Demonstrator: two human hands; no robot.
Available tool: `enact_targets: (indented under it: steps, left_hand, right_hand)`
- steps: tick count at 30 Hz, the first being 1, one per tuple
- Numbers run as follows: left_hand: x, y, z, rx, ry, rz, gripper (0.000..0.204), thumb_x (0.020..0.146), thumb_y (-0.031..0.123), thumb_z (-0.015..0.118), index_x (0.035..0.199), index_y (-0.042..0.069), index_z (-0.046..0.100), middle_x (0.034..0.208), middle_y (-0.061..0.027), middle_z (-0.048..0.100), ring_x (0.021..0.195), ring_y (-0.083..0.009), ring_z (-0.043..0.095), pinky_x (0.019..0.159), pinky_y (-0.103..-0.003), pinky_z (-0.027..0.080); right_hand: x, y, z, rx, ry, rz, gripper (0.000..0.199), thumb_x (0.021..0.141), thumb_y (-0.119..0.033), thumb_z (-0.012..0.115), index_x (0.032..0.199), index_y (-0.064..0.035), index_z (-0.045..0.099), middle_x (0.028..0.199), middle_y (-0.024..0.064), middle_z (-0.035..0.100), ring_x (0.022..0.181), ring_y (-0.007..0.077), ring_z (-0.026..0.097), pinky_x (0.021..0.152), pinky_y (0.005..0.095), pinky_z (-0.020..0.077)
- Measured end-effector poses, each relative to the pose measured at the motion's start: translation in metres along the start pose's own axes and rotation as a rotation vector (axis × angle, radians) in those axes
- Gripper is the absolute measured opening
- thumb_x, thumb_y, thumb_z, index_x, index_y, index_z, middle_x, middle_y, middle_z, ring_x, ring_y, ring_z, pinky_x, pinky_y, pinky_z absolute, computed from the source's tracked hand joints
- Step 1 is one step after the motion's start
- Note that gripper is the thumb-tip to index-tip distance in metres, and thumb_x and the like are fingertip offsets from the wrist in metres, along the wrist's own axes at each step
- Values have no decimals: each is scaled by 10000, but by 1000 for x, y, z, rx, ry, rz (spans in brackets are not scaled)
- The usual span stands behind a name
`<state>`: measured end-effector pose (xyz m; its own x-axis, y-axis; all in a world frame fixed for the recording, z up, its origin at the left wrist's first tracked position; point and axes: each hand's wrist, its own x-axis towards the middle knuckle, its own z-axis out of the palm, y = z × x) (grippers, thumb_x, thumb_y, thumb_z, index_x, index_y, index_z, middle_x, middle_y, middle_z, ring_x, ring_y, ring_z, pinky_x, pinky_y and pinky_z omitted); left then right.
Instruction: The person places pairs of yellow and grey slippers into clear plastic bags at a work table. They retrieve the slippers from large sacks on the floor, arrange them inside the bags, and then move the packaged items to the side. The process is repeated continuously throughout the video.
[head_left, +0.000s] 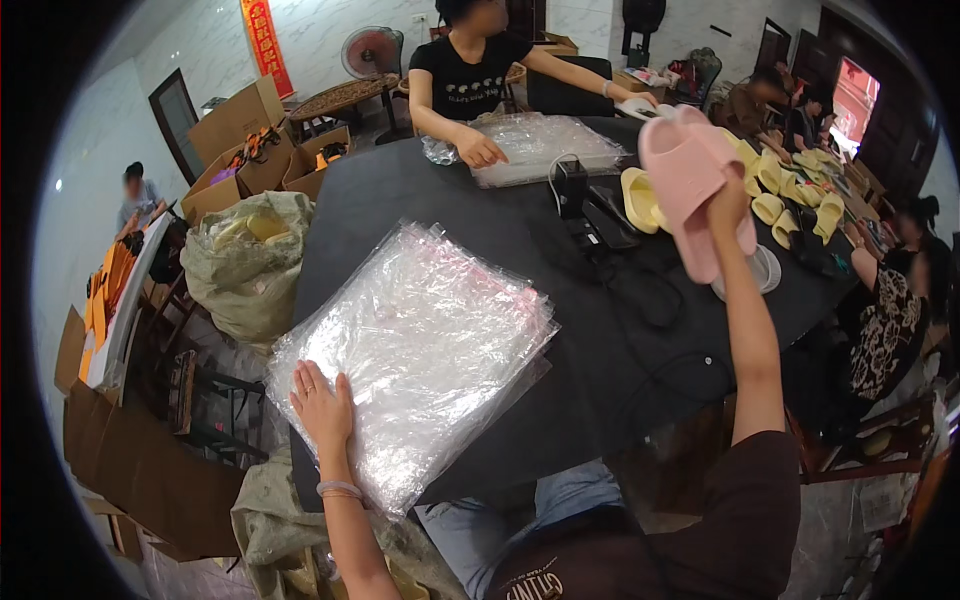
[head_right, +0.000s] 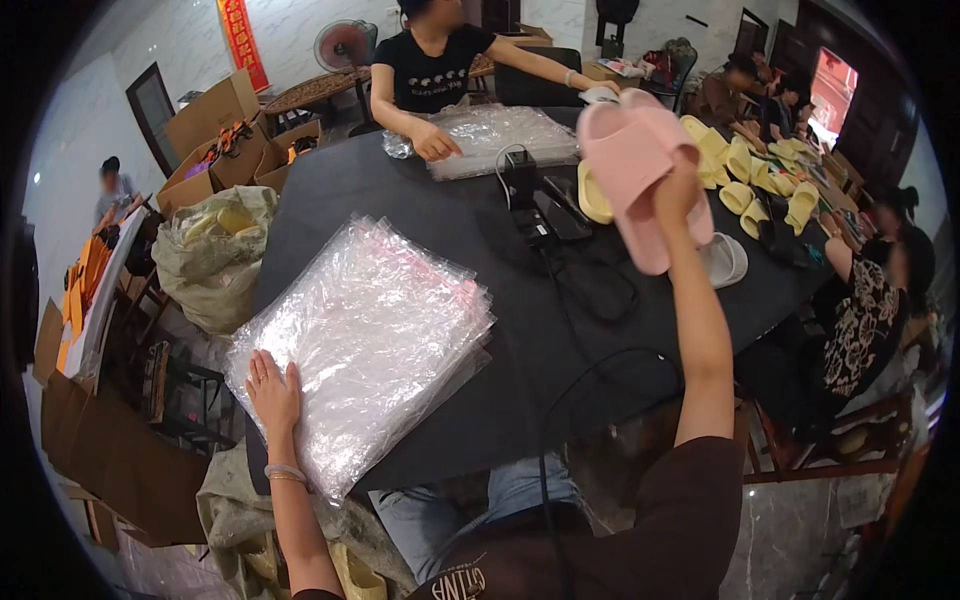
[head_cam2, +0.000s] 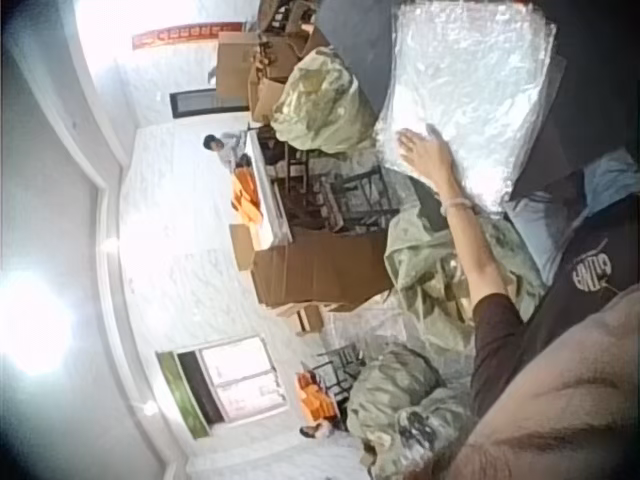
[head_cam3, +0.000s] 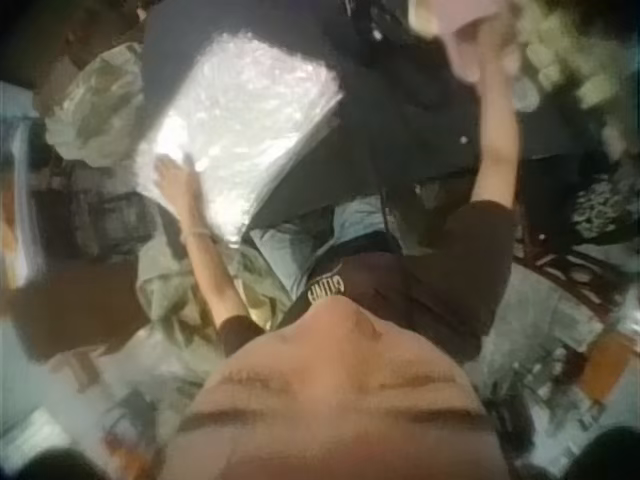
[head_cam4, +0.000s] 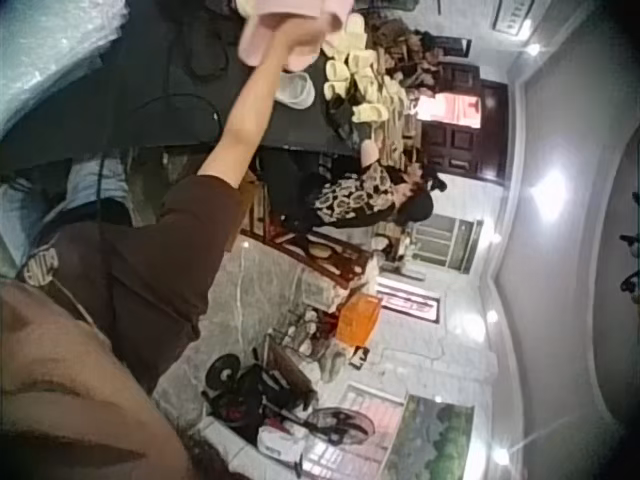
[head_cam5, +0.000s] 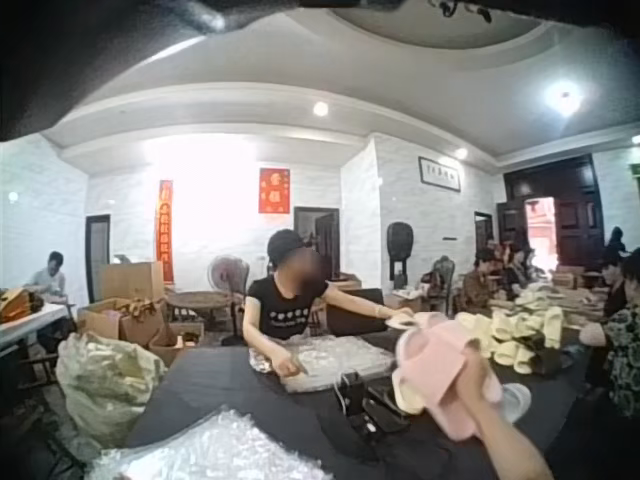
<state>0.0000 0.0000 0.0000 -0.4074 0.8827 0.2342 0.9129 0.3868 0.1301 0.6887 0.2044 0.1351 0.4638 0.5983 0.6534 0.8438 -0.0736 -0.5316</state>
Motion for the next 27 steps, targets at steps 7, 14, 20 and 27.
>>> enact_targets:
  steps: [7, 14, 20, 27]
  left_hand:
    - [-2, 5, -5, 12, -6, -3, 700, 943, 485, 360, 1456, 18, 263, 1532, -133, 231, 1430, -262, 167, 1151, -449, 104]
    - [2, 12, 1, -22, 0, 20, 705, 942, 493, 371, 1457, 23, 262, 1535, -126, 227, 1430, -261, 168, 1150, -448, 106]
    - [-2, 7, 3, -38, 25, 4, 702, 942, 493, 374, 1453, 23, 273, 1530, -131, 239, 1426, -264, 180, 1147, -450, 114]
    - [2, 12, 1, -20, 39, 30, 688, 950, 485, 375, 1445, 16, 288, 1521, -141, 257, 1420, -274, 197, 1140, -459, 134]
  right_hand:
    - [28, 71, 38, -364, -72, 274, 338, 805, -175, 532, 1108, -73, 640, 1135, 164, 624, 1089, 363, 574, 863, 485, 466]
    - [-81, -116, 82, 132, -240, -433, 278, 776, -115, 561, 1027, -59, 667, 1060, 158, 642, 1037, 328, 587, 899, 413, 458]
    - [-201, -275, 77, 23, -1252, -936, 402, 893, -414, 506, 1188, -163, 615, 1147, 103, 642, 1069, 308, 599, 916, 418, 463]
    - [-343, -394, 108, 613, -949, -886, 299, 910, -315, 533, 1072, -95, 654, 1036, 111, 663, 947, 300, 630, 817, 422, 493]
